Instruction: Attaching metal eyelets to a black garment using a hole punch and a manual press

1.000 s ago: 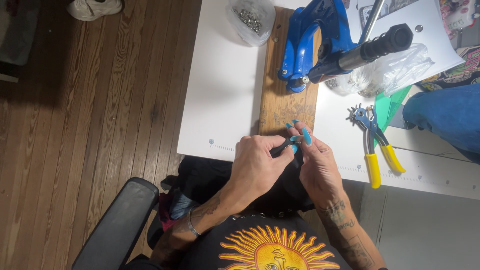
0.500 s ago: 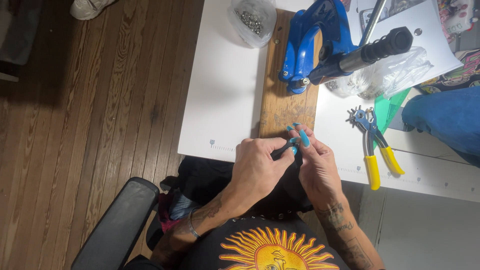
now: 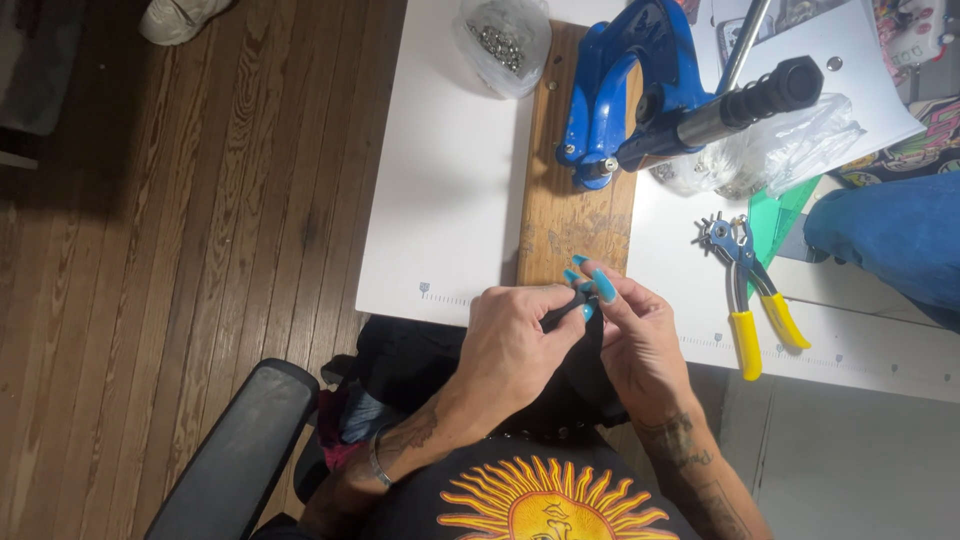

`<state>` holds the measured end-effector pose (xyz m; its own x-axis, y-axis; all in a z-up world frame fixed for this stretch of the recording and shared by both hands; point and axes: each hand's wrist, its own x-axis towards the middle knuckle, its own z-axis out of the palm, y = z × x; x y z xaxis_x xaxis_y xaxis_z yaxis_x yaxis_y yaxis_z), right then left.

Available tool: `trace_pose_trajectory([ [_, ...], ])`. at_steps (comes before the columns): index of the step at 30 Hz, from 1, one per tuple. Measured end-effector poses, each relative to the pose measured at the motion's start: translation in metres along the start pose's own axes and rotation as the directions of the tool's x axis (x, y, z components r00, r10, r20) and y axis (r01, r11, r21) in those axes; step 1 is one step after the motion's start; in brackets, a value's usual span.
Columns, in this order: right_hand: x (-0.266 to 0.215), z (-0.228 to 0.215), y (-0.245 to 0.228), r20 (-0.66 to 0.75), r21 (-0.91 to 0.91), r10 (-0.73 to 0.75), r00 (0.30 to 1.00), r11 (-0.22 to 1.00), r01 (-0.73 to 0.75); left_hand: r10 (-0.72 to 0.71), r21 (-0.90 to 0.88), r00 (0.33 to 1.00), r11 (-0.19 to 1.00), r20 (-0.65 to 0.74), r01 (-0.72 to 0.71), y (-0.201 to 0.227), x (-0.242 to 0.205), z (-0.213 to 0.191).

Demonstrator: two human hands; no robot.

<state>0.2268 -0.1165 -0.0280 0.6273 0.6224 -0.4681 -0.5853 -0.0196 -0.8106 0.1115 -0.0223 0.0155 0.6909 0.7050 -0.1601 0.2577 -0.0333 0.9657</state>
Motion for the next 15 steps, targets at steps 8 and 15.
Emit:
trace_pose_trajectory([
  [8, 0.010, -0.018, 0.006, 0.059, 0.008, 0.099, 0.993, 0.995, -0.100, 0.078, 0.059, 0.997, 0.995, 0.022, -0.079, 0.002, -0.002, -0.003],
  [15, 0.005, -0.020, 0.008, 0.081, -0.030, 0.095, 0.992, 0.995, -0.093, 0.088, 0.073, 0.995, 0.993, 0.042, -0.091, 0.002, -0.005, -0.004],
])
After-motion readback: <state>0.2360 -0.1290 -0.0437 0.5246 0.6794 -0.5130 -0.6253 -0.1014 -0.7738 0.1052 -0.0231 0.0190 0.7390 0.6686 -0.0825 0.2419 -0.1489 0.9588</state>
